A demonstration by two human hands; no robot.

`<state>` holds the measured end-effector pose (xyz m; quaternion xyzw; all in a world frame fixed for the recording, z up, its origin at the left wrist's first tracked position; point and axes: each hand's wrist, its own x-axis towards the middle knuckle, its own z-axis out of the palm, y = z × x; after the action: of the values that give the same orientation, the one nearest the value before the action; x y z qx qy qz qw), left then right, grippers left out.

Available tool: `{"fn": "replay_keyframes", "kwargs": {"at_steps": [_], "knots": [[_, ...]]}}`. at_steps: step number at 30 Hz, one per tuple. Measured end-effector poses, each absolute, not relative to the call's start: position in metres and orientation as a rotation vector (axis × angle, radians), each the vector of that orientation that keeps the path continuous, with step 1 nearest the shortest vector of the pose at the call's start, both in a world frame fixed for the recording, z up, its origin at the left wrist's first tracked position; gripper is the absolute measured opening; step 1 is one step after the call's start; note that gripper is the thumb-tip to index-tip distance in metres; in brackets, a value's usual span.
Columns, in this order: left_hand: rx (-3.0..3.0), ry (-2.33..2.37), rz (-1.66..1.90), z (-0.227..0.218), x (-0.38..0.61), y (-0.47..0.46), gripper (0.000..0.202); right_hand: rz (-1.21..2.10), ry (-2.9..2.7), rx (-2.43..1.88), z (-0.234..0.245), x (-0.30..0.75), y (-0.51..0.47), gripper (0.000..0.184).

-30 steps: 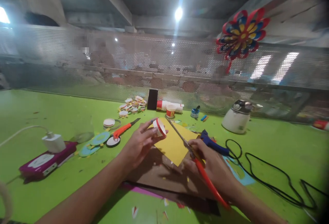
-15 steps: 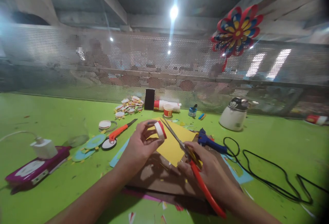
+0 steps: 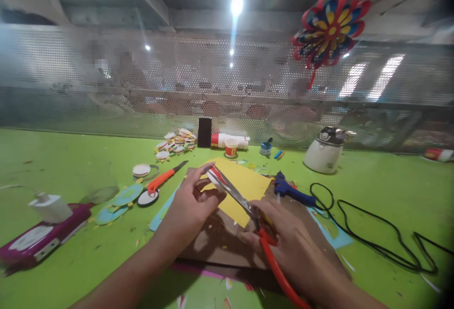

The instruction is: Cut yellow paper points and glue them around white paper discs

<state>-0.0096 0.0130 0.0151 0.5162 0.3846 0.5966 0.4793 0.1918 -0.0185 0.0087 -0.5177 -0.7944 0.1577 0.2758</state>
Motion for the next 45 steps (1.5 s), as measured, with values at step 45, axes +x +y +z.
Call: {"fn": "replay_keyframes", "kwargs": {"at_steps": [45], "knots": [[1.16,0.784,1.522,0.03,-0.016,0.012,0.037,0.111,-2.262,-1.252,0.02,0.202,-0.026,0.02]]}}
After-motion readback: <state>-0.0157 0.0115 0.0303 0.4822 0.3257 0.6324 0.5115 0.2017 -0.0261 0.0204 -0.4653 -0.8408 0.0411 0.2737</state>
